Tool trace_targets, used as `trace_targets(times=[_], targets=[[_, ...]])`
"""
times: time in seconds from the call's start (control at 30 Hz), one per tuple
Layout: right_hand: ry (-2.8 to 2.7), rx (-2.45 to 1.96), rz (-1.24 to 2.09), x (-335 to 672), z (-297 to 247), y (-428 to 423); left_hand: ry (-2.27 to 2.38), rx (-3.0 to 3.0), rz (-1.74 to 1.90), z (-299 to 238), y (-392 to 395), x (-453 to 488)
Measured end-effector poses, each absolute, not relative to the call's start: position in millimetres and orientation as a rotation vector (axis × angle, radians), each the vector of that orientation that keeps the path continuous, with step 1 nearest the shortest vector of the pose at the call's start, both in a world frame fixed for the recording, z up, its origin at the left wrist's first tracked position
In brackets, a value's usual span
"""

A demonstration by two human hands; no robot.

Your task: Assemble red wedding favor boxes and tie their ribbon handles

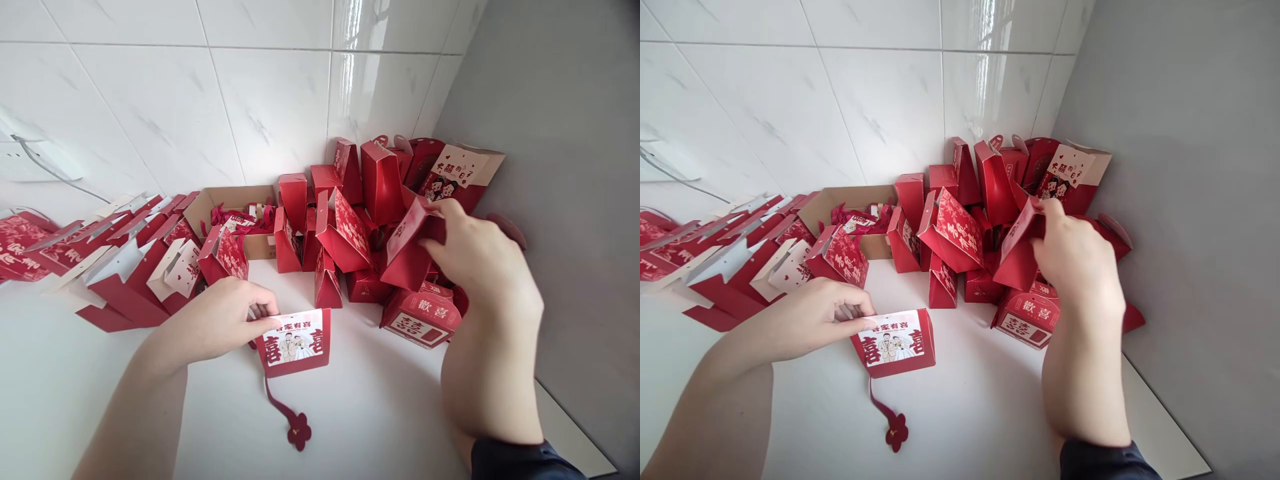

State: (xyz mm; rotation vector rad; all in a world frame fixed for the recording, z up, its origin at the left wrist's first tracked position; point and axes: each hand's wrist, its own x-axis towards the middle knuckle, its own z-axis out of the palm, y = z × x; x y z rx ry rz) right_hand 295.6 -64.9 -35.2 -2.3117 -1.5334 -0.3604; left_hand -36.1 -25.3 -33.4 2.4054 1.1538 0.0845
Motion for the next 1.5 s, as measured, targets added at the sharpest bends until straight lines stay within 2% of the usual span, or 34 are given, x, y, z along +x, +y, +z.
trace_targets(times=[0.33,0.53,0.7,0.83,0.97,1.13,1.4,1.5], targets=[[-1.305,-2.039,-0.485,335,-38,-59,1.174,2.418,0.058,-33,-25,-35],[-1.309,-2.387,-0.258,344,-34,-85,1.173,2.421,0.067,-33,-25,-35],[-1.287,-1.915,-0.665,314,-20,-117,1.162,2.406,0.054,-32,-25,-35],[-1.479,-1.643,-0.581,260,-19,-101,1.169,2.388,0.055,-32,-24,-34],[-1.856,-1.397,-0.514,212,-46,-52,1.169,2.392,0.066,-32,-25,-34],[-1.903,-1.518,-0.477,205,-73,-16,1.175,2.400,0.070,-32,-26,-35],[-1.492,-1.769,-0.388,265,-60,-20,1.134,2.389,0.113,-34,-24,-35],[-1.460,-1.718,-0.379,287,-56,-26,1.142,2.391,0.104,-34,-24,-35]])
